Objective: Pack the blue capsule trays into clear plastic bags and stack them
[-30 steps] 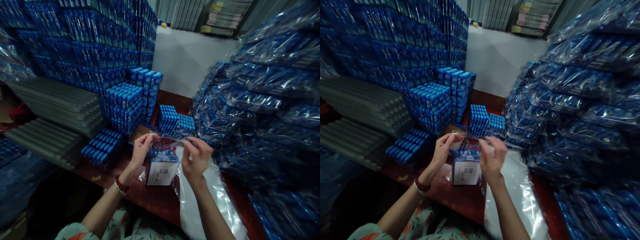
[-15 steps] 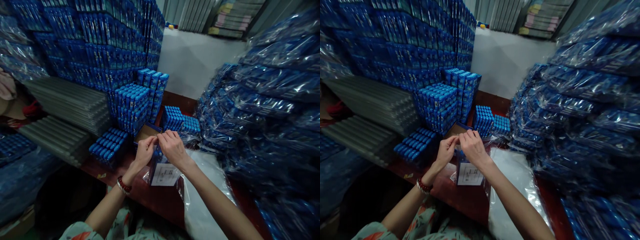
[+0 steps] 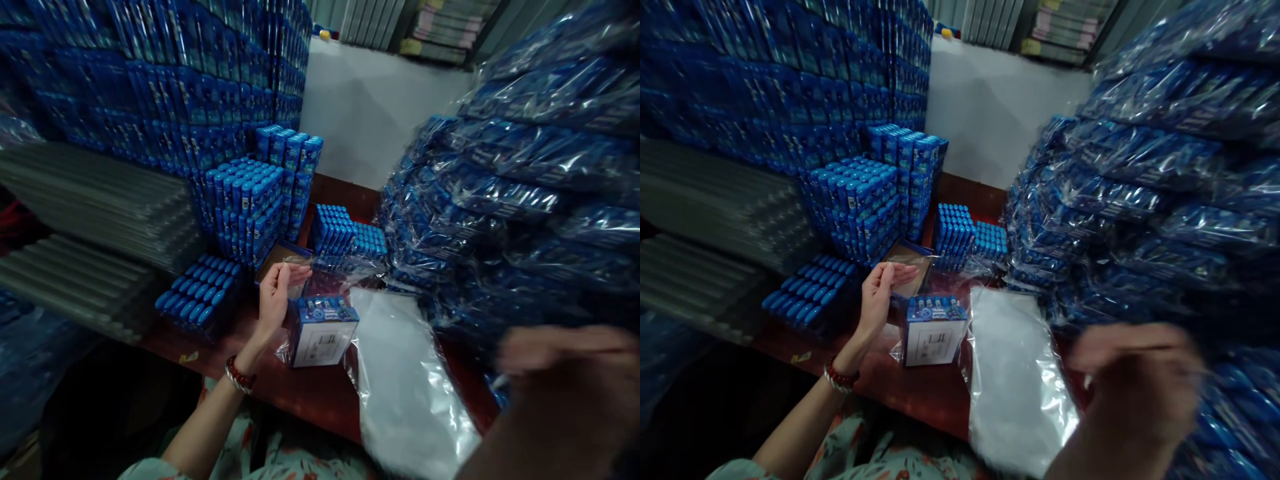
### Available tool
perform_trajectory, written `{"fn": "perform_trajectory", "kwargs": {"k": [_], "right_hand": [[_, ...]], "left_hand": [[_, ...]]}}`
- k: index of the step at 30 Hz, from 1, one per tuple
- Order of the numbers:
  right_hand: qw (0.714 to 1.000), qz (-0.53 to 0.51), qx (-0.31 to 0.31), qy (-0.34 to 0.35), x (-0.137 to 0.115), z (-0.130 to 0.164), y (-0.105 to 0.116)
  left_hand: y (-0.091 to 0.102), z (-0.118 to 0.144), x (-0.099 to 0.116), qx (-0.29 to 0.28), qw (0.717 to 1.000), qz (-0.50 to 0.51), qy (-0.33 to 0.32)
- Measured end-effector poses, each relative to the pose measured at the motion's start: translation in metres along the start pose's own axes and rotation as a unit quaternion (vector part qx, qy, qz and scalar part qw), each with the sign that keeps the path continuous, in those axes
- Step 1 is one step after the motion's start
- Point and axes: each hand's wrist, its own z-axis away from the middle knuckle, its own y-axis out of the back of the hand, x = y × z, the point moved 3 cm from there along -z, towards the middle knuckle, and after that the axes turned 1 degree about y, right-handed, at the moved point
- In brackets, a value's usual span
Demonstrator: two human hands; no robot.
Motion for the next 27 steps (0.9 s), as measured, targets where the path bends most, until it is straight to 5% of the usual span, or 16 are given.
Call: {"fn": "perform_trajectory", "kwargs": {"k": [2,4,6,8,13,18,22,25,27], "right_hand": [[0.982,0.071,-0.173,0.021,-0.007,0.035,-0.071],[0.941,0.187,-0.273,0.071,-0.001,0.059,-0.138],[0.908,0.274,-0.300,0.103,0.012,0.071,-0.184],[0.895,0.326,-0.290,0.097,0.027,0.073,-0.203],[0.918,0.282,-0.272,0.060,0.041,0.073,-0.194],[0.983,-0.008,-0.177,-0.050,0.041,0.078,-0.167],[0.940,-0.258,0.030,-0.223,0.042,0.064,-0.149],[0.921,-0.203,0.082,-0.322,0.044,0.048,-0.145],[0.932,-0.134,0.089,-0.324,0.046,0.044,-0.143]], "left_hand": [[-0.002,0.000,0.000,0.003,1.000,-0.003,-0.004],[-0.003,0.002,0.002,0.002,1.000,-0.008,-0.012],[-0.004,0.007,0.005,-0.014,0.999,-0.027,-0.014],[-0.003,0.018,0.005,-0.048,0.995,-0.082,-0.013],[0.005,0.058,-0.006,-0.199,0.944,-0.257,-0.052],[0.015,0.080,-0.013,-0.292,0.909,-0.271,-0.125],[0.019,0.080,-0.015,-0.353,0.877,-0.289,-0.151],[0.021,0.080,-0.018,-0.404,0.842,-0.314,-0.169],[0.024,0.081,-0.018,-0.432,0.819,-0.328,-0.186]]}}
